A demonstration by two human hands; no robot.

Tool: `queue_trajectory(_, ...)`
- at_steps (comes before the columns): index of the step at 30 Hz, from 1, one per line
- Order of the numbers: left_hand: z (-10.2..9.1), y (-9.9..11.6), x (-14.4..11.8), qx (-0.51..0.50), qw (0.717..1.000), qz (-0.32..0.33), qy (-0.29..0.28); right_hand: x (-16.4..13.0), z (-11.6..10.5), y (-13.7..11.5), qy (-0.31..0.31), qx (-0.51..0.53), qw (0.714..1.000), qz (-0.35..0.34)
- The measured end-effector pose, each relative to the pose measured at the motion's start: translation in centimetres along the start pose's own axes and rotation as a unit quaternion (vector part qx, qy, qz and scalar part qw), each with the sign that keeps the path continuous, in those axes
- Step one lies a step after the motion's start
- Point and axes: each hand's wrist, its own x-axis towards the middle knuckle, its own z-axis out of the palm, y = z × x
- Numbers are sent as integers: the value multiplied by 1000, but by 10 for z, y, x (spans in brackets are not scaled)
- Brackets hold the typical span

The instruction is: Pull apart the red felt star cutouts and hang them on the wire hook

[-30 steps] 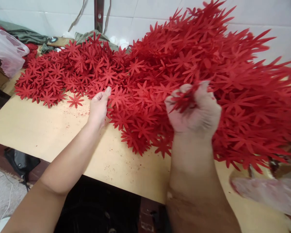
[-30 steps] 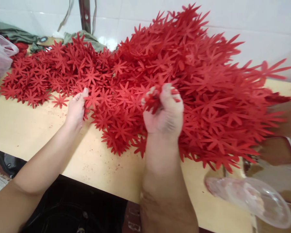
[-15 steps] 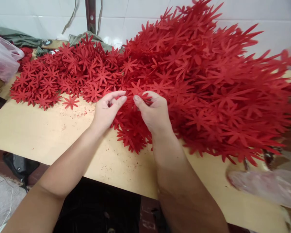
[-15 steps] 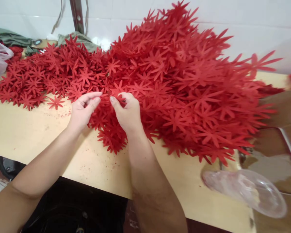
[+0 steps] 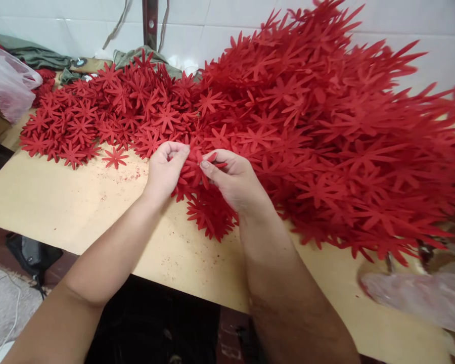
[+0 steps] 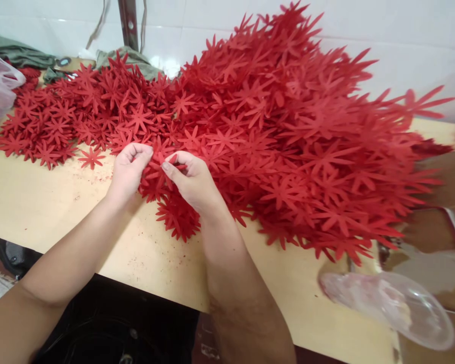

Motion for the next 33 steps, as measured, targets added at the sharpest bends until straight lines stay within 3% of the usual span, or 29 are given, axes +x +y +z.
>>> queue_trajectory(3,-6,1,6,-18,999,-13,43,2,-5,3,52,15,998,-14)
queue_trajectory(5,-7,2,7,-9,999,-20,37,4,-9,5,91,14,996,-19)
queue_trajectory(11,1,6,-8,12,997,-15,-80,4,-13,4,113,-91,989,-39)
queue_trajectory(17,7,-3,-12,-15,985,-65,-157,5,-8,4,109,-118,986,-43)
queue_trajectory(26,4,-2,-7,-34,995,-49,-84,4,-1,4,66,-19,997,-42)
queue_trajectory(30,2,0,-8,5,996,-19,-90,2,-2,3,72,-127,986,-74)
queue_trajectory(33,0,-1,-6,19,994,-4,-111,0,-3,3,78,-246,960,-103)
